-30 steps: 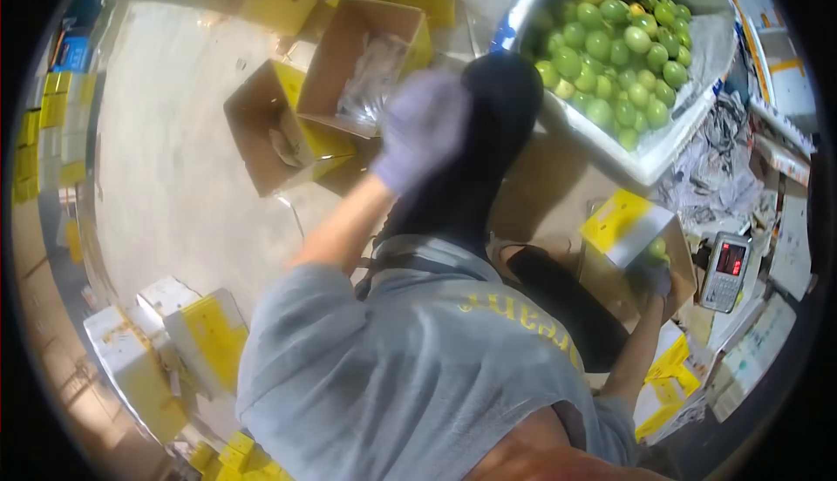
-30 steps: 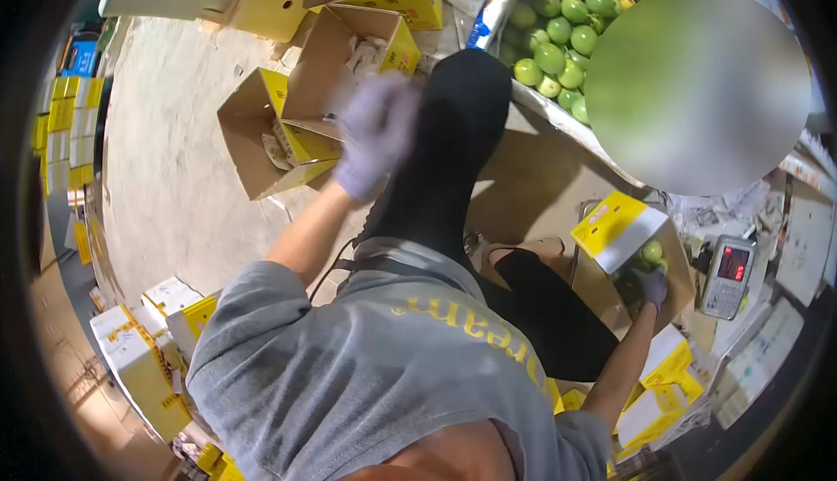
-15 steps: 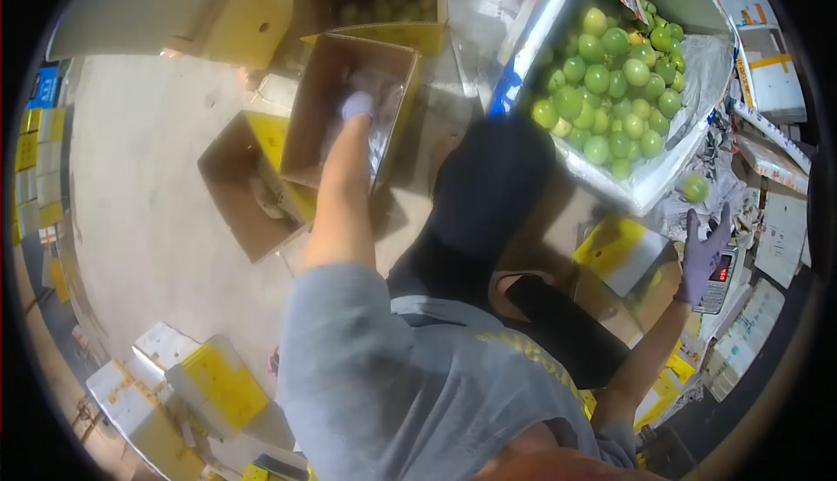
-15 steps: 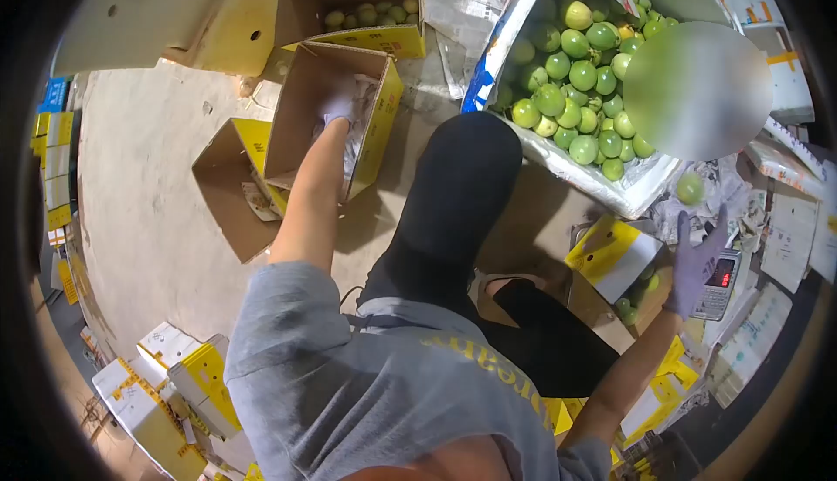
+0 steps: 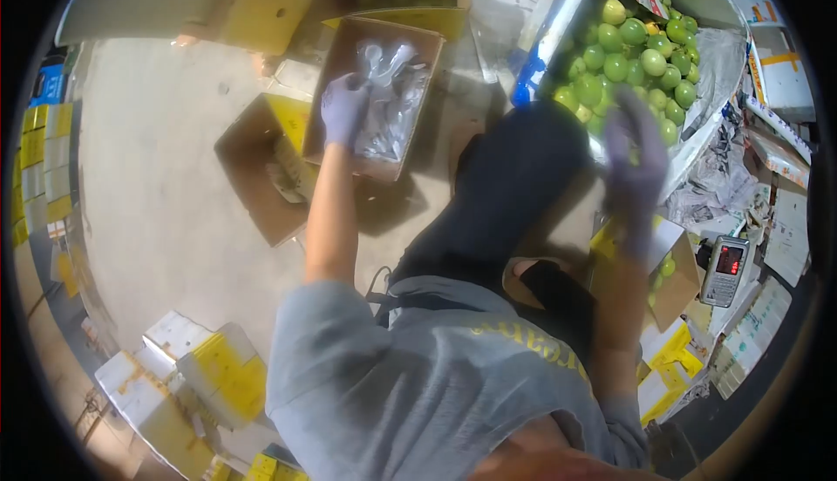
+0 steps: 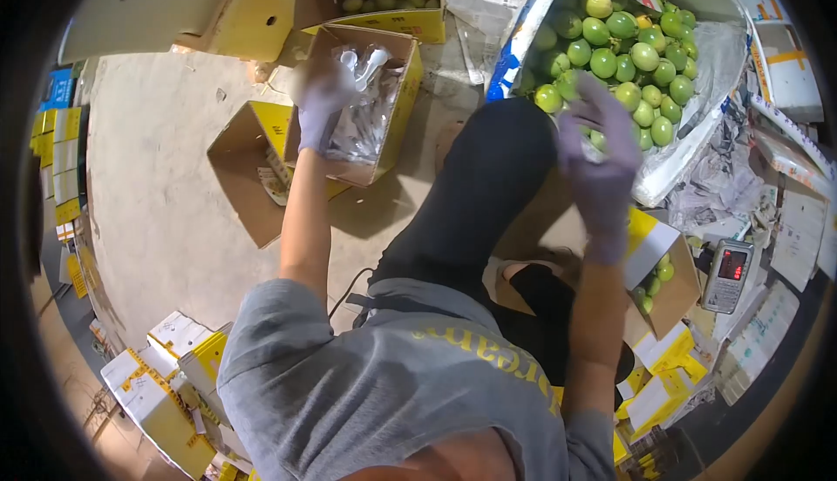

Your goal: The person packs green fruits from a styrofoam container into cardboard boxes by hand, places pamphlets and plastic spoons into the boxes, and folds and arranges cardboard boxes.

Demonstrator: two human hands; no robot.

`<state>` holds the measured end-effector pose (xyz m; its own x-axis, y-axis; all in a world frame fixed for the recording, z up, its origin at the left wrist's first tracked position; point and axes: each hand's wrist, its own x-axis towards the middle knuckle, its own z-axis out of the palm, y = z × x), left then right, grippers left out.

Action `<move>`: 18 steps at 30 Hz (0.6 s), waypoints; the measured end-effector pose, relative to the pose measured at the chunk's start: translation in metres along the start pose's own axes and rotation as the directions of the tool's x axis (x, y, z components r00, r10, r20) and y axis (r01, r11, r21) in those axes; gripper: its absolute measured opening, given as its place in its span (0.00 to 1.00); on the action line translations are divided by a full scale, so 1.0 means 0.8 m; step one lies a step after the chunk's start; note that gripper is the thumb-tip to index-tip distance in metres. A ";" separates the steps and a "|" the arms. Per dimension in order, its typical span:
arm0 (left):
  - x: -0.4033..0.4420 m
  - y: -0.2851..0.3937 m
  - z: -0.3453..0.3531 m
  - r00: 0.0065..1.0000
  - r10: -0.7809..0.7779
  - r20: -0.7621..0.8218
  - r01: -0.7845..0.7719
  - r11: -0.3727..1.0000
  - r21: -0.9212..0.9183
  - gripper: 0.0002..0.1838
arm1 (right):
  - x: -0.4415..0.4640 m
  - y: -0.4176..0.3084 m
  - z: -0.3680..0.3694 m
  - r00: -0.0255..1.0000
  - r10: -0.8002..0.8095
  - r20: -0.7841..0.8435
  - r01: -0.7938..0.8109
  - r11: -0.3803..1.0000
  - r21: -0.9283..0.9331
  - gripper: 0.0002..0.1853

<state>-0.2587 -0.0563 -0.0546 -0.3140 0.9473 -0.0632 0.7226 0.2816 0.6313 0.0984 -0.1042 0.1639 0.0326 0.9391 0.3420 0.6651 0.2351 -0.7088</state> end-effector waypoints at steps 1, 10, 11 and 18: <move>-0.017 0.021 -0.024 0.999 -0.034 0.003 0.034 0.983 -0.178 0.15 | 0.005 -0.026 0.025 0.988 -0.129 0.087 0.126 0.991 0.044 0.18; -0.083 0.077 -0.065 0.981 0.190 -0.048 -0.183 0.797 -0.575 0.14 | 0.006 -0.049 0.250 0.897 0.036 0.441 -0.148 0.964 0.223 0.27; -0.090 0.087 -0.073 0.985 0.170 -0.031 -0.163 0.858 -0.487 0.15 | 0.000 -0.069 0.247 0.942 -0.007 0.335 -0.120 0.926 0.357 0.23; -0.112 -0.028 -0.141 0.737 0.107 -0.667 0.080 0.967 0.243 0.11 | -0.010 -0.018 0.273 0.893 -0.360 0.271 0.443 0.597 -0.669 0.11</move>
<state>-0.3163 -0.1644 0.0245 -0.5654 0.6265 0.5365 0.8230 0.3855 0.4172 -0.0745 -0.0601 0.0370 -0.4124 0.8219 0.3928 0.9102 0.3891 0.1415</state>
